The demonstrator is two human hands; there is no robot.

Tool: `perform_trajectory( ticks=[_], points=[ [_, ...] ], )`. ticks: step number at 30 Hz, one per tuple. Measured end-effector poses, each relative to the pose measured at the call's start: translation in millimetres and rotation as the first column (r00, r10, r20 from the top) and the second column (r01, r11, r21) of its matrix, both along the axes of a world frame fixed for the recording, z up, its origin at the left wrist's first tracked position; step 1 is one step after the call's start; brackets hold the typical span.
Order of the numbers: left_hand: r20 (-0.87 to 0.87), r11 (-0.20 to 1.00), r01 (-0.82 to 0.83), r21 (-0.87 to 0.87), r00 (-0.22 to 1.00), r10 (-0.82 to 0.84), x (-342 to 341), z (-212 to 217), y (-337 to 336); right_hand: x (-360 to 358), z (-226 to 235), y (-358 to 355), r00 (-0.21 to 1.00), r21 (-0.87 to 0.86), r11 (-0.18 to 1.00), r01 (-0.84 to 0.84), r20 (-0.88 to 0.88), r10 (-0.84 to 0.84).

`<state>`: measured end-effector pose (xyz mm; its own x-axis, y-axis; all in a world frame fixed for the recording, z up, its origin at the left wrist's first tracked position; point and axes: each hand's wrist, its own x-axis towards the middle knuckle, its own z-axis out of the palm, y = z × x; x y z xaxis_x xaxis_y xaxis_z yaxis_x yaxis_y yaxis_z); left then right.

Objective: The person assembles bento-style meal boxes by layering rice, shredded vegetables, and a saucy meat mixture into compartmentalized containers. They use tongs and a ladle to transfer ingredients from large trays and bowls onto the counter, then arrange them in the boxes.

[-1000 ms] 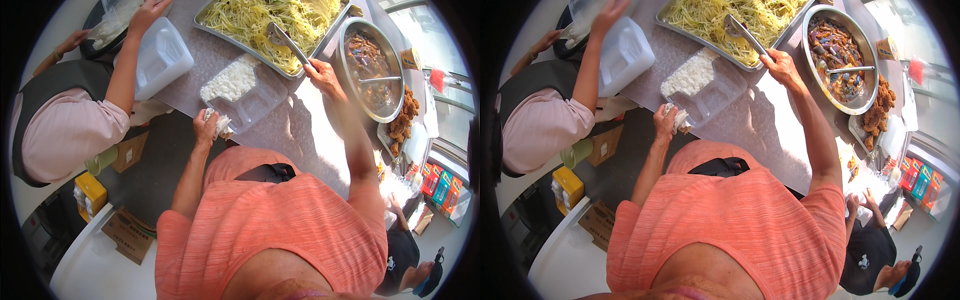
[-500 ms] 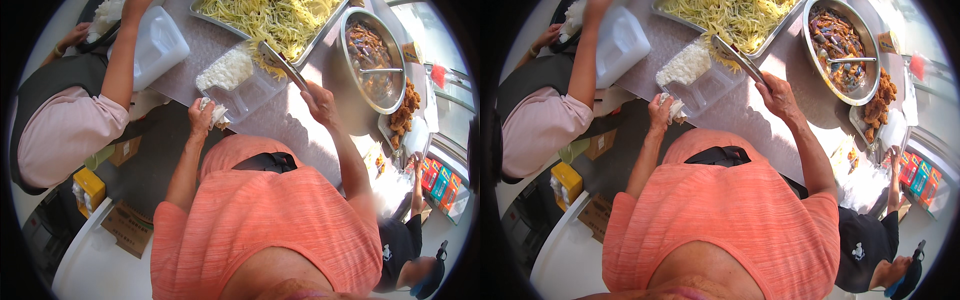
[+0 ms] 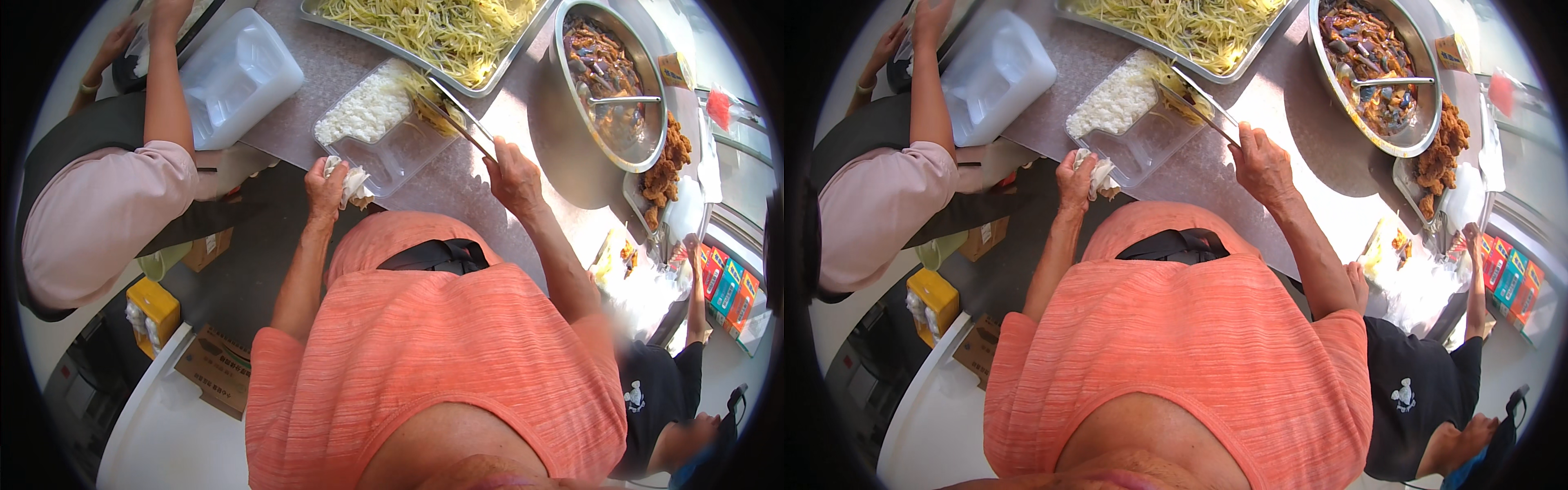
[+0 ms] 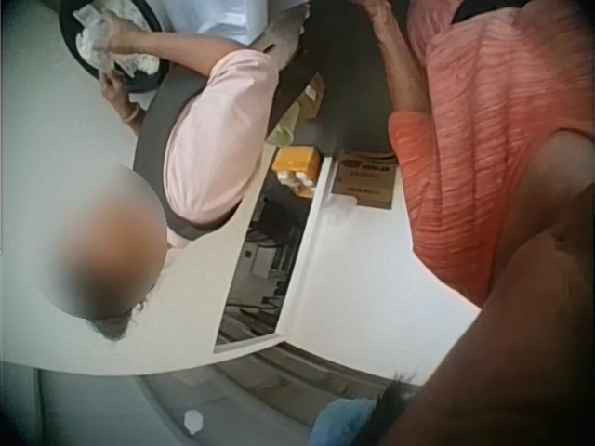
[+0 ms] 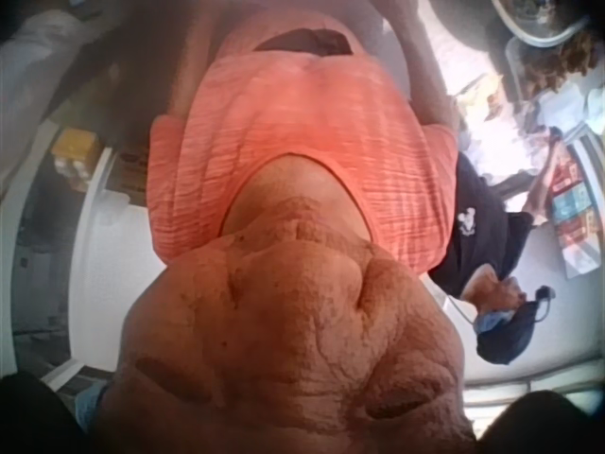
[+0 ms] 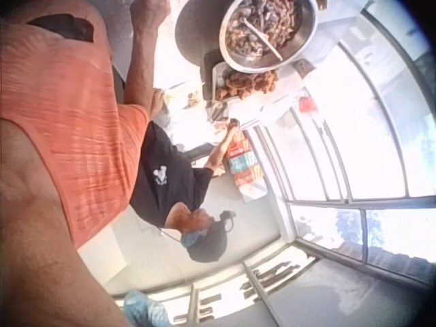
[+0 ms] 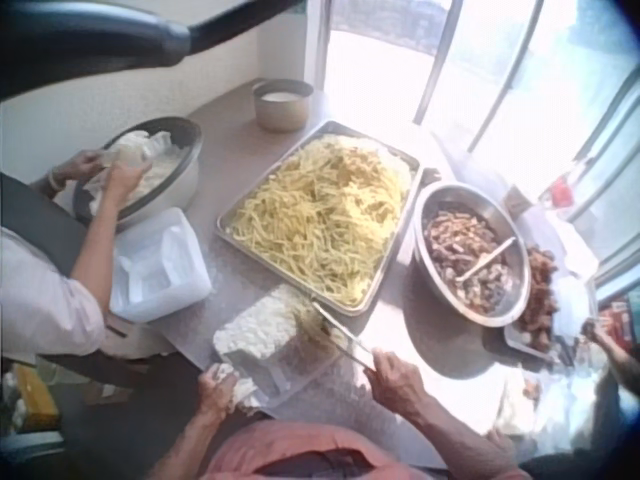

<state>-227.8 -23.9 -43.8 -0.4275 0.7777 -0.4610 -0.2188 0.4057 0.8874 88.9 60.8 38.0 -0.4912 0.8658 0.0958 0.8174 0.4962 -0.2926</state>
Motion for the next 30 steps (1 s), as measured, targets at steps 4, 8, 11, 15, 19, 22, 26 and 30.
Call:
perform_trajectory(
  ticks=[4, 8, 11, 15, 19, 22, 26, 30],
  points=[
    [0.035, 1.0, -0.007, -0.002, 0.999, 0.007, 0, 1, 1, 0, -16, 1, 0.999, 0.047, 0.998, -0.036, 0.005, 0.035],
    [0.014, 1.0, 0.008, -0.006, 1.0, -0.008, -1, 0, -1, 1, -1, 2, 1.0, 0.022, 1.0, -0.013, 0.003, 0.013],
    [0.001, 1.0, 0.021, -0.005, 1.0, -0.021, -3, -3, -1, 5, -3, 0, 1.0, 0.019, 1.0, -0.015, 0.008, 0.015],
    [-0.02, 0.999, 0.023, -0.024, 1.0, -0.023, -1, 3, 1, 8, -8, 0, 0.999, 0.01, 1.0, -0.022, -0.032, 0.022],
    [-0.025, 0.999, 0.038, -0.027, 0.999, -0.039, -3, 1, -1, 3, 12, 25, 0.99, 0.044, 0.997, 0.062, -0.126, -0.056],
    [-0.044, 0.998, 0.037, -0.044, 0.998, -0.039, -4, -2, -1, -9, 33, 66, 0.984, 0.023, 0.991, 0.131, 0.122, -0.133],
    [-0.075, 0.999, 0.028, -0.038, 0.997, -0.031, 0, 10, 3, -2, 11, 117, 0.949, 0.224, 0.973, 0.055, 0.291, -0.121],
    [-0.046, 0.999, 0.026, -0.028, 0.999, -0.027, -1, 2, 1, 1, -4, 146, 0.948, 0.139, 0.985, 0.098, 0.288, -0.135]
  ],
)
